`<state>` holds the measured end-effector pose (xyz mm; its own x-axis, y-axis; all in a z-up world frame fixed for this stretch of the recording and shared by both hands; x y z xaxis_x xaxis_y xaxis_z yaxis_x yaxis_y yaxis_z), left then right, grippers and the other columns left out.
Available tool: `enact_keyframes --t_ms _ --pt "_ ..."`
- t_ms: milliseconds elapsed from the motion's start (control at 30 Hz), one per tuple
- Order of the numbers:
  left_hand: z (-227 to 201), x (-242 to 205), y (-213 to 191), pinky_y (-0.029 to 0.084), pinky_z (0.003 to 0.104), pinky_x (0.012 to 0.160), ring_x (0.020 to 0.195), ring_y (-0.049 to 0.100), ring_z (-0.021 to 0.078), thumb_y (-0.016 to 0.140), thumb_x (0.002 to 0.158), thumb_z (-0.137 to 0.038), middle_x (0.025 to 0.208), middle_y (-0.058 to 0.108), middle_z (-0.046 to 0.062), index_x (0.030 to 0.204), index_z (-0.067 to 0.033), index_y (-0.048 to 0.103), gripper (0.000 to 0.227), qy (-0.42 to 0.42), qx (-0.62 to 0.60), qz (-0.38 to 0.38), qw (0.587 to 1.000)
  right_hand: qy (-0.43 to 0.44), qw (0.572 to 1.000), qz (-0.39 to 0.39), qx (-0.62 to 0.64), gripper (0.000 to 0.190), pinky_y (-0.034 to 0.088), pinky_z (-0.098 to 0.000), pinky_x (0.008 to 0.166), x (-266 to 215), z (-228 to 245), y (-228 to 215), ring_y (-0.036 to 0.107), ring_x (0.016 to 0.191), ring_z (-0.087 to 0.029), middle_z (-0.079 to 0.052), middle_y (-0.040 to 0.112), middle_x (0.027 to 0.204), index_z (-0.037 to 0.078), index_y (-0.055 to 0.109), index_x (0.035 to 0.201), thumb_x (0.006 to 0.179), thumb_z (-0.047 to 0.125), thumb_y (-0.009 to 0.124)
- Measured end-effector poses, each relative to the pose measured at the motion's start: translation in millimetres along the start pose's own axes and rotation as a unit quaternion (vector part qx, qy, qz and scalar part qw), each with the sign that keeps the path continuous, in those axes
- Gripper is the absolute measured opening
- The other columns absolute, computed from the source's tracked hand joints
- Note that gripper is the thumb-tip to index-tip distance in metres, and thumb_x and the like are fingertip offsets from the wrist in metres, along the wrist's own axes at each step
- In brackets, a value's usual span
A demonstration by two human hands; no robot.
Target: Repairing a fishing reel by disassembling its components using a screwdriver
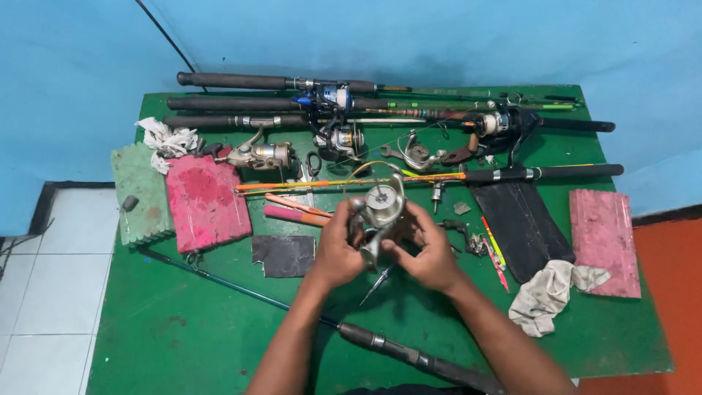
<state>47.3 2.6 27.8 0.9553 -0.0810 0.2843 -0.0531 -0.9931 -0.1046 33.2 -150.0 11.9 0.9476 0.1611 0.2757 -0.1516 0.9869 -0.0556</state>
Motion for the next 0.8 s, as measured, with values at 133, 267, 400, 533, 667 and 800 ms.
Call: enact_keyframes --t_ms 133,267,400,533,667,800 --pt "-16.1 -1.1 5.8 0.046 0.043 0.060 0.058 0.055 0.0378 0.079 0.056 -0.015 0.062 0.055 0.015 0.112 -0.0108 0.055 0.060 0.048 0.093 0.024 0.994 0.022 0.997 -0.044 0.054 0.061 0.050 -0.0354 0.077 -1.8 -12.6 0.4 0.055 0.087 -0.018 -0.016 0.058 0.103 -0.007 0.043 0.122 0.065 -0.016 0.063" --pt "-11.4 -2.2 7.3 0.047 0.039 0.061 0.055 0.057 0.0264 0.079 0.054 -0.015 0.066 0.054 0.013 0.118 -0.0094 0.051 0.070 0.004 0.006 0.042 0.999 -0.007 0.998 -0.049 -0.041 0.054 0.049 -0.0387 0.081 0.1 -17.6 -8.5 0.058 0.096 -0.024 -0.019 0.060 0.103 -0.005 0.053 0.113 0.061 -0.020 0.056" --pt "-10.7 -2.4 7.8 0.047 0.041 0.060 0.057 0.058 0.0311 0.069 0.068 -0.009 0.084 0.059 0.019 0.119 -0.0054 0.050 0.054 0.046 0.011 0.069 0.996 0.010 0.993 -0.058 0.104 0.056 0.049 -0.0378 0.082 -0.9 -31.2 -7.1 0.057 0.092 -0.022 -0.019 0.059 0.102 -0.008 0.047 0.117 0.063 -0.022 0.056" --pt "-20.4 0.4 10.2 0.047 0.036 0.055 0.055 0.057 0.0307 0.057 0.080 -0.004 0.083 0.063 0.014 0.113 -0.0059 0.056 0.033 0.055 0.017 0.060 0.997 0.022 0.995 -0.074 0.067 0.051 0.047 -0.0379 0.084 3.9 -3.0 4.1 0.056 0.100 -0.023 -0.020 0.059 0.106 -0.004 0.047 0.114 0.067 -0.010 0.067" --pt "-18.9 -2.4 13.1 0.046 0.034 0.052 0.054 0.055 0.0262 0.060 0.081 -0.009 0.081 0.062 0.010 0.112 -0.0088 0.058 0.031 0.062 0.017 0.055 0.996 0.041 0.993 -0.093 0.053 0.047 0.047 -0.0359 0.085 0.4 -12.4 -3.7 0.054 0.100 -0.020 -0.018 0.059 0.106 -0.002 0.047 0.112 0.070 -0.005 0.067" --pt "-10.2 -3.9 11.6 0.045 0.032 0.050 0.050 0.052 0.0242 0.065 0.076 -0.009 0.061 0.058 0.009 0.104 -0.0089 0.062 0.029 0.036 0.020 0.030 0.999 0.091 0.988 -0.121 -0.026 0.051 0.049 -0.0367 0.082 -1.4 -18.4 -4.5 0.057 0.096 -0.022 -0.018 0.060 0.101 -0.002 0.049 0.112 0.065 -0.003 0.071"
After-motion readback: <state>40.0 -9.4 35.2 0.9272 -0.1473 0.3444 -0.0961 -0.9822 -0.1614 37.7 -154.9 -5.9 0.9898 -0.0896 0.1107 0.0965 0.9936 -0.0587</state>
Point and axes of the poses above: each hand's wrist, its own x-axis towards the middle knuckle, its own y-axis out of the palm, z = x × y, the point moved 5 cm from there along x, towards the middle knuckle
